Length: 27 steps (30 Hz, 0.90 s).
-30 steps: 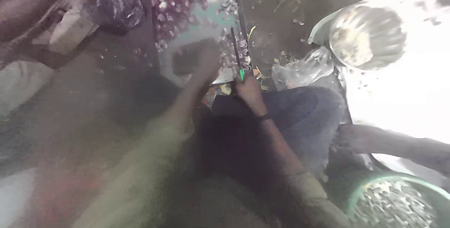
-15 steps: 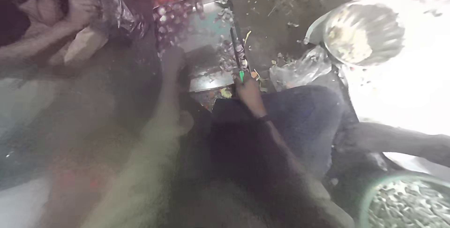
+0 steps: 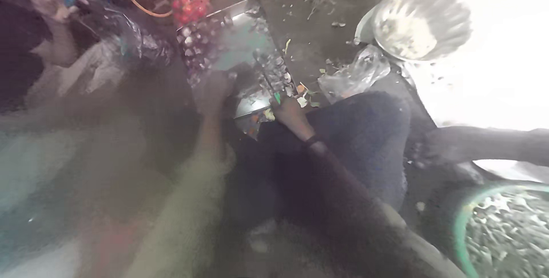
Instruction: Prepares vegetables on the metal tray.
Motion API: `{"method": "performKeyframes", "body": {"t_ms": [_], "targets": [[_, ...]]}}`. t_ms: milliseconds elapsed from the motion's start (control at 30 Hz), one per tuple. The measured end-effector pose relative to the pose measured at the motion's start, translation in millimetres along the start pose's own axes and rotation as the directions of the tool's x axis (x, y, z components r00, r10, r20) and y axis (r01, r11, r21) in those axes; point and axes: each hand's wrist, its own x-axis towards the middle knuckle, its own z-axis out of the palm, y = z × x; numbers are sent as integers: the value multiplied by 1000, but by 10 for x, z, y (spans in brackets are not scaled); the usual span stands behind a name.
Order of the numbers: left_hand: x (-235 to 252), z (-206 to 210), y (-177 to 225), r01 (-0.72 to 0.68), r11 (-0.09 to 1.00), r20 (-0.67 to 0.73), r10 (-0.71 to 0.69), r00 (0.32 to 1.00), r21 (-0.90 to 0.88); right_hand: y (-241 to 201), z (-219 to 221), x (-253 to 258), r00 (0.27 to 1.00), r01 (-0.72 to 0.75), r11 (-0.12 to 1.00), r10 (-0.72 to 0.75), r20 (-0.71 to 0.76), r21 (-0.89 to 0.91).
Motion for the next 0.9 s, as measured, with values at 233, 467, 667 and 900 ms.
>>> {"method": "performKeyframes", "body": {"t_ms": [233, 467, 667, 900], "targets": [[-16, 63, 71, -55, 995, -26, 53, 998, -77, 24, 61, -4, 999, 6, 999, -4, 36, -38], [100, 149, 115, -170, 983, -89, 163, 983, -75, 19, 210, 85, 994, 21, 996, -12, 109, -81], [65, 151, 151, -309, 942, -233, 274, 933, -133, 27, 220, 80, 993, 42, 995, -32, 113, -87], [15, 4, 139, -207, 959, -32, 204, 978, -193, -8, 196, 62, 994, 10, 997, -2, 110, -77]]}}
